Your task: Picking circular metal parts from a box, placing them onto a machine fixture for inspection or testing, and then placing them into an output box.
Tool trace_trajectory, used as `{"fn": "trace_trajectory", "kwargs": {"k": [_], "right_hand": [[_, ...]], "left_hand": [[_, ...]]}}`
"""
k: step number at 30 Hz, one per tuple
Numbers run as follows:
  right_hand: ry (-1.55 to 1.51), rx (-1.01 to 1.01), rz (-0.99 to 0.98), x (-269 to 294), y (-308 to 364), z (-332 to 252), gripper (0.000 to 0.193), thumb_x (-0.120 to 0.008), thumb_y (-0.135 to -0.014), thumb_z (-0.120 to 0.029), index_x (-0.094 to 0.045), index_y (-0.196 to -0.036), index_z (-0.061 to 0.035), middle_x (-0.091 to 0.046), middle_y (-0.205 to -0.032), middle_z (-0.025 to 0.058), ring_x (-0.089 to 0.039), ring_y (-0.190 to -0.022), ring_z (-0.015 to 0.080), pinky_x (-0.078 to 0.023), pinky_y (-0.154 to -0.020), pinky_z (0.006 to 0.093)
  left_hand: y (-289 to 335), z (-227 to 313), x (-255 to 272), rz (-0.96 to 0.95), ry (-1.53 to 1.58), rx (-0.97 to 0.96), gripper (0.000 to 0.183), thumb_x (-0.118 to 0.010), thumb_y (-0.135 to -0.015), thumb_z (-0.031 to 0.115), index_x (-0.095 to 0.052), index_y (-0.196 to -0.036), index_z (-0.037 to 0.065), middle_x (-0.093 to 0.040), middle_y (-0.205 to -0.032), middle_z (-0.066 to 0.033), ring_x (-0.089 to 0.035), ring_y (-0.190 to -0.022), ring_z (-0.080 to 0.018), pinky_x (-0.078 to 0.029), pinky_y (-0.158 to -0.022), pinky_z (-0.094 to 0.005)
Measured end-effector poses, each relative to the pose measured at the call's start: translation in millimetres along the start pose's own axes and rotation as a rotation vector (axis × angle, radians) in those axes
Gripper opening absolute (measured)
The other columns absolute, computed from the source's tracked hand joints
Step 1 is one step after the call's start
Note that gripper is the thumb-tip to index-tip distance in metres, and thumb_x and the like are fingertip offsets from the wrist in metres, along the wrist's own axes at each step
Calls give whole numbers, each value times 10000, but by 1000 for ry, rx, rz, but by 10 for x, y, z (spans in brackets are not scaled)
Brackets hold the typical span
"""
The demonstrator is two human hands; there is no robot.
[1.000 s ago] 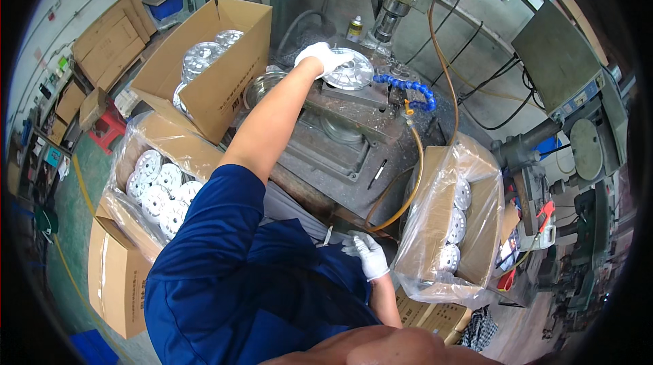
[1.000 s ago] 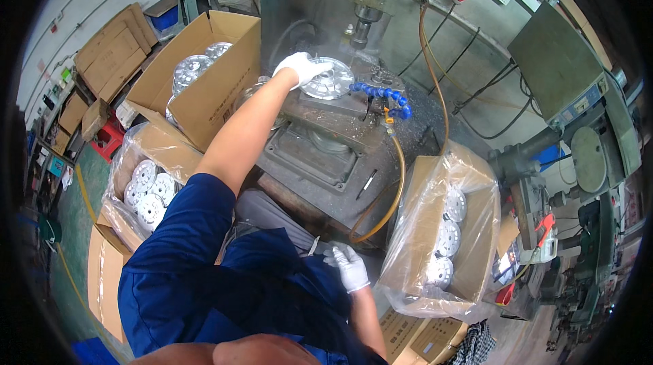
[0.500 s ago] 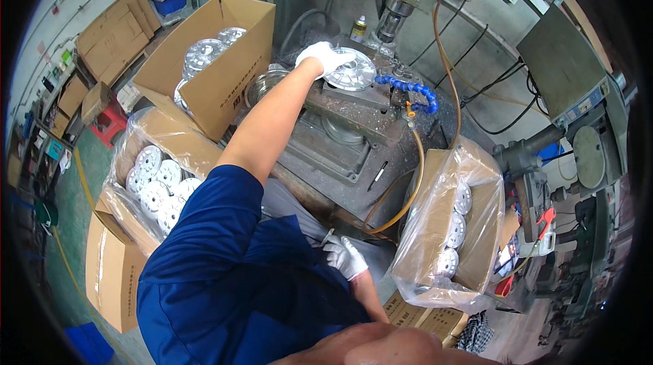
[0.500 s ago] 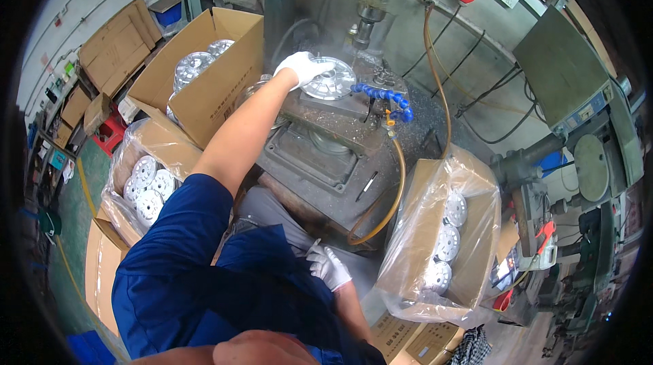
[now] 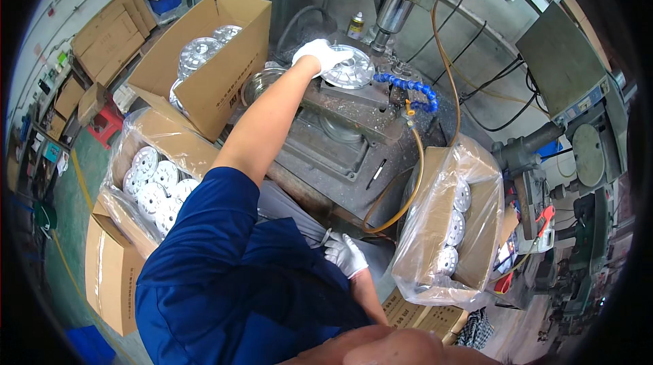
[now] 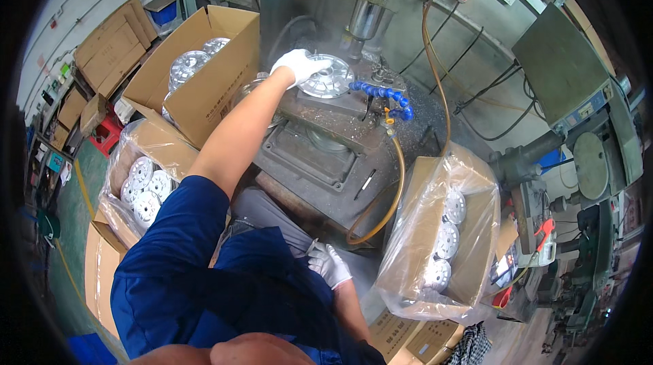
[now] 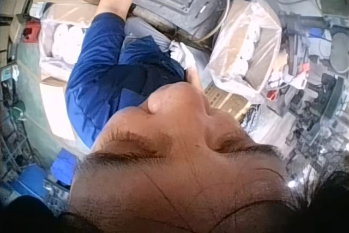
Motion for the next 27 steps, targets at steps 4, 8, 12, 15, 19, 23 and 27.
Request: {"fn": "trace_trajectory", "kwargs": {"k": [4, 8, 12, 15, 19, 23, 27], "right_hand": [[100, 6, 46, 47, -56, 0, 453, -442, -970, -397, -530, -1255, -55, -633, -1002, 106, -577, -848, 243, -467, -762, 369], [79, -18, 81, 117, -87, 7, 437, -438, -975, -388, -530, -1242, -54, -638, -1019, 125, -593, -848, 261, -483, -767, 384], [100, -20, 97, 187, -92, -11, 467, -427, -974, -408, -512, -1285, -70, -635, -1056, 103, -592, -883, 248, -475, -790, 377], [112, -18, 79, 185, -86, -19, 469, -429, -973, -413, -518, -1276, -67, -639, -1039, 101, -596, -885, 247, -478, -796, 382], [126, -9, 57, 141, -50, -12, 472, -435, -971, -413, -514, -1276, -62, -640, -1031, 100, -599, -885, 246, -480, -799, 386], [63, 1, 108, 129, -16, -15, 428, -431, -981, -384, -541, -1218, -45, -642, -999, 145, -607, -832, 280, -501, -766, 405], [-16, 0, 87, 77, -9, 1, 427, -442, -978, -382, -537, -1219, -44, -638, -1004, 148, -606, -831, 286, -505, -764, 407]], "left_hand": [[-3, -18, 2, 15, 0, 0, 832, -593, -720, 676, -608, -1180, -17, -595, -1210, -221, -568, -1135, -329, -431, -960, -367], [-7, -25, -10, 21, 2, -10, 827, -591, -722, 673, -612, -1172, -20, -599, -1205, -220, -569, -1131, -334, -432, -957, -369], [-19, -32, -17, 23, 13, -6, 828, -594, -722, 671, -610, -1174, -22, -598, -1208, -218, -567, -1134, -337, -431, -959, -370], [-39, -40, -19, 12, -5, 6, 837, -581, -721, 689, -602, -1200, 2, -579, -1248, -195, -553, -1163, -320, -424, -976, -368], [-59, -46, -68, -50, -5, 4, 856, -567, -717, 714, -595, -1223, 25, -562, -1284, -177, -540, -1190, -304, -421, -989, -366], [-46, -40, -16, 44, 0, -11, 774, -600, -729, 653, -640, -1134, -6, -626, -1158, -213, -590, -1097, -332, -443, -938, -370], [-27, -31, -29, 36, -4, -12, 774, -599, -731, 652, -639, -1135, -7, -628, -1153, -213, -593, -1093, -330, -444, -933, -370]]}}
Point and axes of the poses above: each hand's wrist, its own y-axis away from the middle knuckle, its own x-axis out of the back of the hand, z = x × y, the point moved 8 cm from there along -y, towards the middle knuckle
